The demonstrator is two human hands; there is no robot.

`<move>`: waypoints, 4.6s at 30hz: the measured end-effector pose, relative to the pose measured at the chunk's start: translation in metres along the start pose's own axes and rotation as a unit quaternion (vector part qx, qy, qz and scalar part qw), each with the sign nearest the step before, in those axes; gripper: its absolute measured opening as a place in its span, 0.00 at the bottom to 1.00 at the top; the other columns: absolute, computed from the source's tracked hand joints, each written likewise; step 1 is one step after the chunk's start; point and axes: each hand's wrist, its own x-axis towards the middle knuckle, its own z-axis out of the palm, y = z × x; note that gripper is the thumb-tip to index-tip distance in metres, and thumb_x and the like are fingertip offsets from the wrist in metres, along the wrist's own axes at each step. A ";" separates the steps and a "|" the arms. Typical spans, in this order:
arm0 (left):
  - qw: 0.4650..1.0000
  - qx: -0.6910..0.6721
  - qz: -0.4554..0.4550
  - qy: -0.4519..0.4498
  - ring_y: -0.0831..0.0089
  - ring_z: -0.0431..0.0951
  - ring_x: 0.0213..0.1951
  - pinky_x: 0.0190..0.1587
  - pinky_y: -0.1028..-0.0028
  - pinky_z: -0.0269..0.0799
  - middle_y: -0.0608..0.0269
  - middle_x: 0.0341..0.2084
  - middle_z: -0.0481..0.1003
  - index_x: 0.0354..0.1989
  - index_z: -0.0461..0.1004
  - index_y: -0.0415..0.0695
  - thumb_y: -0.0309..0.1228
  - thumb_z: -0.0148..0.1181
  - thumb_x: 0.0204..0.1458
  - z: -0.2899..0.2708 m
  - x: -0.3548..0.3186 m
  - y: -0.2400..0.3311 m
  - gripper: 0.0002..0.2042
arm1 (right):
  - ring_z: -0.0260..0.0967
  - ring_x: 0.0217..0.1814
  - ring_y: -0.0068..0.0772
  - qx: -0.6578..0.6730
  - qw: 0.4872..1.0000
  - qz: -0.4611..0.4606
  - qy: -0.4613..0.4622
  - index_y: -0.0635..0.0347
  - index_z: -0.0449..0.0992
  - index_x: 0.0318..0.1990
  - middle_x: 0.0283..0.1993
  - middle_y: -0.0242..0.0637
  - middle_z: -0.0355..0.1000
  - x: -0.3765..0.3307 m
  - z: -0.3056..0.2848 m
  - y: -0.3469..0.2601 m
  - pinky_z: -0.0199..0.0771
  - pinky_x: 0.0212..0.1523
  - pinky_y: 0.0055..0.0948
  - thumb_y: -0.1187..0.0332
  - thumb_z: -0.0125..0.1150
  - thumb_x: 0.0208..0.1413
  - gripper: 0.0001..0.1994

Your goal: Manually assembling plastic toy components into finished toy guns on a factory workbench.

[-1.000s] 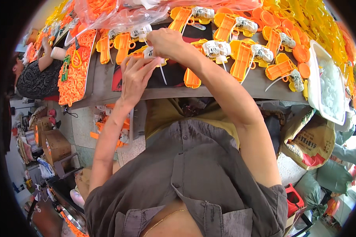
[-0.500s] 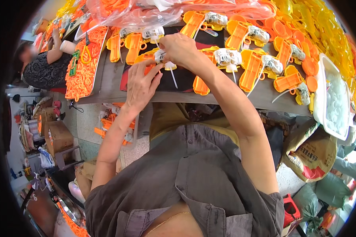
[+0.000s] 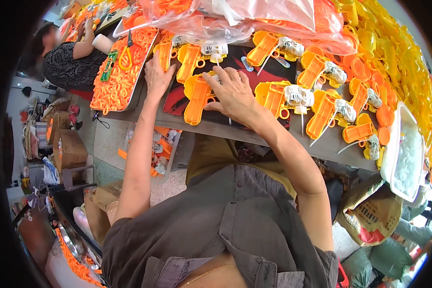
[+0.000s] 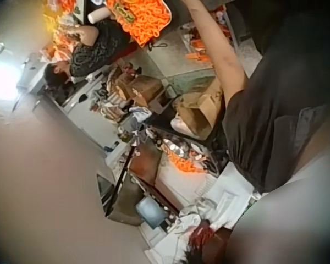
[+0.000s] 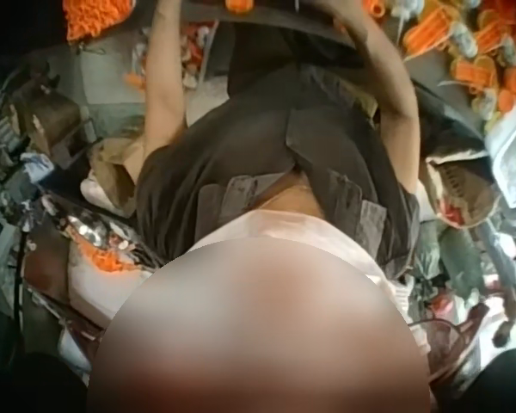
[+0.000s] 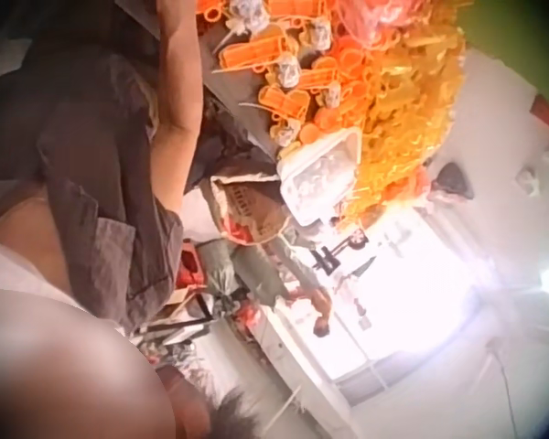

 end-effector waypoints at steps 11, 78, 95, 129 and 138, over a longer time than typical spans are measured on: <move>0.988 -0.152 -0.029 0.011 0.43 0.70 0.49 0.53 0.54 0.64 0.32 0.47 0.69 0.63 0.57 0.36 0.35 0.55 0.54 -0.002 0.010 -0.001 0.30 | 0.52 0.66 0.53 0.018 0.999 -0.025 0.017 0.52 0.60 0.66 0.65 0.46 0.55 0.020 0.021 -0.035 0.59 0.62 0.51 0.51 0.68 0.47 0.39; 0.995 -0.019 0.033 -0.097 0.49 0.66 0.50 0.52 0.54 0.63 0.43 0.52 0.60 0.69 0.52 0.42 0.43 0.54 0.60 -0.052 -0.138 0.132 0.33 | 0.73 0.44 0.21 0.137 0.891 0.329 0.282 0.64 0.77 0.47 0.42 0.33 0.78 -0.241 -0.208 0.104 0.72 0.49 0.24 0.67 0.60 0.59 0.12; 0.934 -0.042 0.303 -0.184 0.55 0.64 0.61 0.62 0.58 0.61 0.55 0.62 0.63 0.46 0.76 0.39 0.14 0.52 0.50 -0.084 -0.120 0.110 0.15 | 0.77 0.42 0.37 -0.255 0.662 0.686 0.162 0.55 0.83 0.36 0.37 0.39 0.79 -0.443 -0.293 0.223 0.75 0.42 0.37 0.64 0.63 0.45 0.11; 0.923 -0.356 0.147 0.020 0.71 0.76 0.31 0.49 0.69 0.63 0.66 0.28 0.79 0.34 0.77 0.44 0.25 0.65 0.50 -0.068 -0.082 0.149 0.04 | 0.71 0.50 0.27 0.849 0.481 0.212 0.044 0.62 0.58 0.66 0.55 0.37 0.68 -0.057 -0.037 0.004 0.75 0.50 0.25 0.69 0.52 0.64 0.24; 0.920 -0.362 0.151 0.007 0.71 0.74 0.34 0.47 0.70 0.62 0.70 0.28 0.76 0.34 0.78 0.46 0.24 0.66 0.47 -0.062 -0.076 0.150 0.07 | 0.73 0.47 0.26 0.842 0.488 0.223 0.055 0.62 0.65 0.62 0.49 0.37 0.72 -0.057 -0.030 0.006 0.76 0.47 0.24 0.68 0.52 0.65 0.19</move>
